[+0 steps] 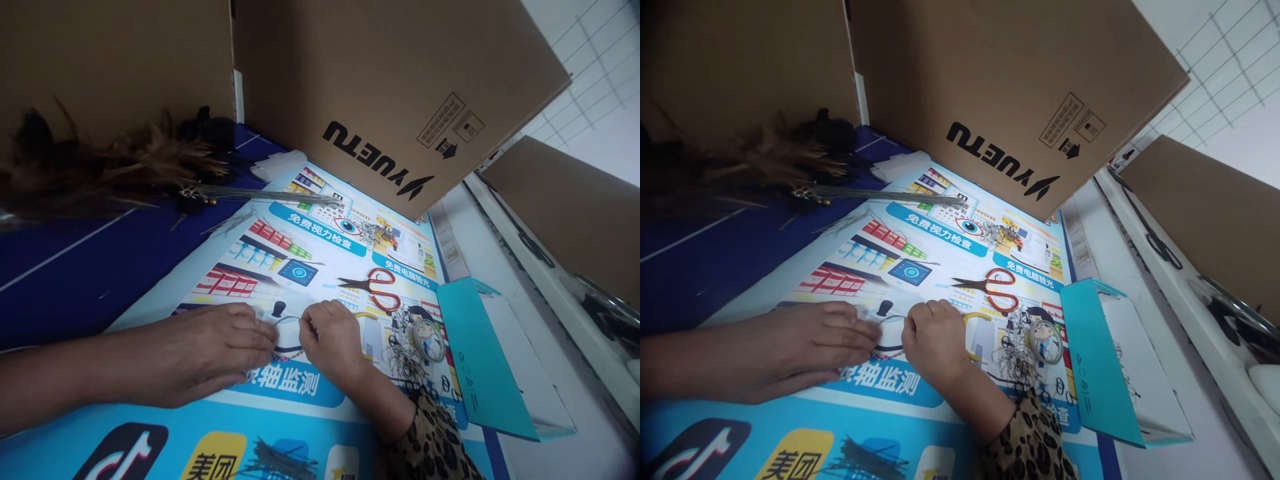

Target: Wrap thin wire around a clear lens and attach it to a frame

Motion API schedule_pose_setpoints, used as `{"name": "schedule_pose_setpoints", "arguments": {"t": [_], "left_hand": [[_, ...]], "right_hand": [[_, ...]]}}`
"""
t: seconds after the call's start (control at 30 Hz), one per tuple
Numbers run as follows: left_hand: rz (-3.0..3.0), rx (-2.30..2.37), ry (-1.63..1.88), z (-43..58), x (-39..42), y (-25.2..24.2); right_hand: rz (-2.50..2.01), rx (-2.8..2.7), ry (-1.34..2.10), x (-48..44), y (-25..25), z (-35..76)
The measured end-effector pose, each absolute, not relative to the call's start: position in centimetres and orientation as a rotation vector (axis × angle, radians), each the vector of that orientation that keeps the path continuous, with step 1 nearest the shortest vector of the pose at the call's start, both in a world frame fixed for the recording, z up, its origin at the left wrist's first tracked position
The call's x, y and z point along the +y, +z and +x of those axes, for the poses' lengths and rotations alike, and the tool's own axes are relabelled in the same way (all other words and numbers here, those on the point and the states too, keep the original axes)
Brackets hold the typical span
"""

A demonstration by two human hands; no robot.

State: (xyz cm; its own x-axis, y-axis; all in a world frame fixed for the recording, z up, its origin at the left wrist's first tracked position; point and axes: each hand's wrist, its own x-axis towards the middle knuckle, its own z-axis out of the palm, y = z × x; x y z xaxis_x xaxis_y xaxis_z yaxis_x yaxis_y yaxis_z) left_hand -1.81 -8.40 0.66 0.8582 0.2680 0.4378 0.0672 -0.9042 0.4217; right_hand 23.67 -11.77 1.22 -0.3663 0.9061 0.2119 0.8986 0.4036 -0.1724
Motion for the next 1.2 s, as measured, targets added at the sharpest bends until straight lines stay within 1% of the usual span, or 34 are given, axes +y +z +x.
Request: {"name": "schedule_pose_setpoints", "arguments": {"t": [0.13,0.33,0.53,0.8,0.93,1.2], "left_hand": [[2.638,0.192,0.523,-1.9,-8.3,0.4],[2.621,0.216,0.601,-1.6,-8.7,0.8],[2.595,0.221,0.578,-1.5,-8.7,0.9],[2.627,0.168,0.617,-1.8,-8.3,0.2],[2.681,0.138,0.631,-2.2,-8.3,-0.4],[2.728,0.212,0.641,-2.7,-8.2,-1.1]], "right_hand": [[-1.608,-2.377,0.072,-11.5,1.4,23.6],[-1.690,-2.378,0.044,-11.4,1.4,23.3],[-1.718,-2.395,-0.004,-11.4,1.3,23.1],[-1.644,-2.394,-0.025,-11.4,0.7,23.6],[-1.563,-2.382,0.082,-11.5,0.9,24.1],[-1.392,-2.356,0.480,-11.2,2.0,26.1]]}}
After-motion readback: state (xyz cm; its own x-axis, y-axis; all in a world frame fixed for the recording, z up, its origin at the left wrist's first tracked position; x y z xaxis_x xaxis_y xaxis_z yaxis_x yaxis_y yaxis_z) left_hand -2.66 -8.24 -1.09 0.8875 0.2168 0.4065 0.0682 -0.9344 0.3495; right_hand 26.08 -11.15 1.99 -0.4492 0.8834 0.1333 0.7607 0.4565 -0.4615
